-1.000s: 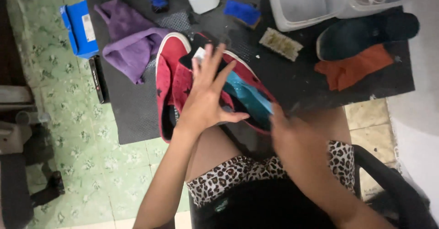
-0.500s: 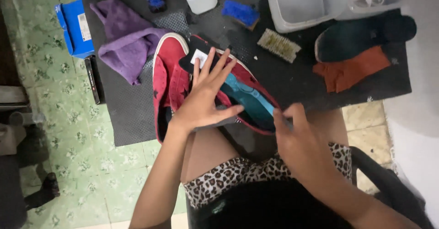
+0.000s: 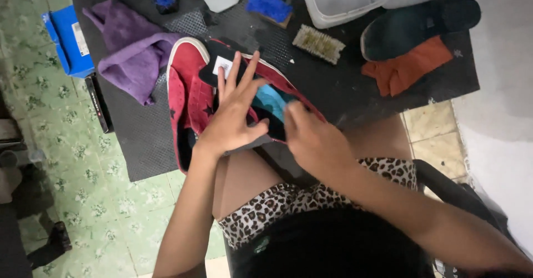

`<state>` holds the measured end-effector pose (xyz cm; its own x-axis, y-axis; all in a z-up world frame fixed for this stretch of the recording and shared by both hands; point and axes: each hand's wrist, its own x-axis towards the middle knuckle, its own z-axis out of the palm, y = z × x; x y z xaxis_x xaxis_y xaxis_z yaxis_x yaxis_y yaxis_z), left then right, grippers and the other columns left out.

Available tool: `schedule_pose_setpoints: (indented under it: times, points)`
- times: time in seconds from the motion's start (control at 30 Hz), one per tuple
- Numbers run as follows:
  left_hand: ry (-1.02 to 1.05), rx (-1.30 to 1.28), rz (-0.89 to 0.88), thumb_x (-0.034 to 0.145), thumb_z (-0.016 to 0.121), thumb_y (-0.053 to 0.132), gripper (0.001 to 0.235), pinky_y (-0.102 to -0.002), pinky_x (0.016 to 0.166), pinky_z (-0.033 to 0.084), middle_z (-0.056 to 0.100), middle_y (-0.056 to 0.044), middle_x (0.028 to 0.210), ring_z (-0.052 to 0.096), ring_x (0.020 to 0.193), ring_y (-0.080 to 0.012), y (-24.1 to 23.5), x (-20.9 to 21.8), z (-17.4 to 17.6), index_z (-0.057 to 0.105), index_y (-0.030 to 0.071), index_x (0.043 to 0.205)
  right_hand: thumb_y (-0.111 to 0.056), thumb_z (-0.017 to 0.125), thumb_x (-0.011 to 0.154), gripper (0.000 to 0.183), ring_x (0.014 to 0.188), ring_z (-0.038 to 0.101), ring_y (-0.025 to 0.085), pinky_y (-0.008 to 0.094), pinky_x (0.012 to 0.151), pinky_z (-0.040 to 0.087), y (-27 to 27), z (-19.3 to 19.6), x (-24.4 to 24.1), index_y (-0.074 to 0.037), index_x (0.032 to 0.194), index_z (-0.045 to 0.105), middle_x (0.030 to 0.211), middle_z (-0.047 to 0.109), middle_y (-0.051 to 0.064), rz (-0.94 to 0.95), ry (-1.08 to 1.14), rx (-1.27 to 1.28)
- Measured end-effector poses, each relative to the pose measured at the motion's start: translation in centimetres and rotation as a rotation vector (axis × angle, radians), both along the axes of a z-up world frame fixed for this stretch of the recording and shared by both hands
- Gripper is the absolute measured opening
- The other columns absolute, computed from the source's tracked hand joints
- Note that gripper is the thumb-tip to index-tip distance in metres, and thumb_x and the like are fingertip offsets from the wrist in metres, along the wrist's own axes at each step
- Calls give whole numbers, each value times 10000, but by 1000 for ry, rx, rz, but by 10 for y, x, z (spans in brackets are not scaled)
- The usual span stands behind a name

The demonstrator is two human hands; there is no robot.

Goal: The person cleans the inside of a red shoe using a blue toothbrush and a purple cloth. They scrub the interior surfaces and wipe the shoe with the cloth while seated at a table with cleaning supplies.

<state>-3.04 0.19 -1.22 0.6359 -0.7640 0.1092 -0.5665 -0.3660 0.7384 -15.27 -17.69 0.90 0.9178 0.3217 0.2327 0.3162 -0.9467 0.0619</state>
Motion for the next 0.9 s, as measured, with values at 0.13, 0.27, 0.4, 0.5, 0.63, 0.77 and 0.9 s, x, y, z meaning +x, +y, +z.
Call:
schedule_pose_setpoints:
  times: [0.13, 0.27, 0.4, 0.5, 0.63, 0.77, 0.9]
  points:
    - [10, -5, -2, 720, 723, 283, 768, -711, 1182, -83, 152, -204, 1709, -8, 1553, -502, 4, 0, -2, 518, -1, 1403, -111, 596, 975, 271, 638, 660, 109, 223, 596, 527, -3, 5, -4, 10, 1204, 674, 1117, 566, 103, -18, -64, -35]
    - [-52, 67, 36, 752, 730, 299, 557, -729, 1173, -29, 438, -149, 1516, 138, 1506, -477, -2, 12, -4, 608, 32, 1226, -144, 638, 973, 172, 506, 628, 115, 244, 491, 493, -31, 40, -18, -73, 1081, 752, 961, 549, 20, -136, 45, -7]
    - [-302, 203, -26, 828, 681, 228, 259, -759, 1142, -20, 549, -62, 1333, 282, 1429, -382, -13, 40, -22, 695, 81, 1041, -126, 693, 984, 133, 519, 623, 122, 234, 441, 453, -43, 39, -1, -94, 1075, 785, 939, 561, 21, -43, -19, 45]
    - [-256, 176, -41, 658, 762, 196, 437, -804, 1128, 33, 512, -35, 1380, 304, 1411, -372, -7, 59, -10, 689, 93, 1076, -161, 670, 961, 196, 536, 610, 111, 210, 443, 454, -36, 26, 16, -78, 1116, 758, 902, 580, 51, 5, -41, 96]
    - [-256, 213, 43, 580, 732, 193, 532, -844, 1097, 102, 493, -65, 1394, 326, 1368, -415, -10, 82, -3, 671, 64, 1092, -109, 680, 903, 246, 537, 630, 152, 260, 397, 446, -36, -15, 66, -97, 1140, 746, 819, 598, 61, 73, -172, -4]
    - [-250, 232, 104, 659, 719, 315, 500, -848, 1101, 112, 499, -17, 1330, 350, 1355, -349, -18, 97, -25, 694, 99, 1109, -115, 634, 884, 263, 544, 594, 172, 310, 404, 454, -41, -29, 93, -106, 1141, 689, 813, 562, 50, 40, -193, -68]
    - [-207, 199, 137, 632, 707, 310, 481, -825, 1139, 96, 537, -10, 1290, 405, 1325, -330, -25, 98, -16, 719, 140, 1082, -206, 745, 782, 466, 692, 711, 312, 496, 512, 587, -64, -19, 79, -233, 1245, 703, 880, 615, 75, -208, 207, 143]
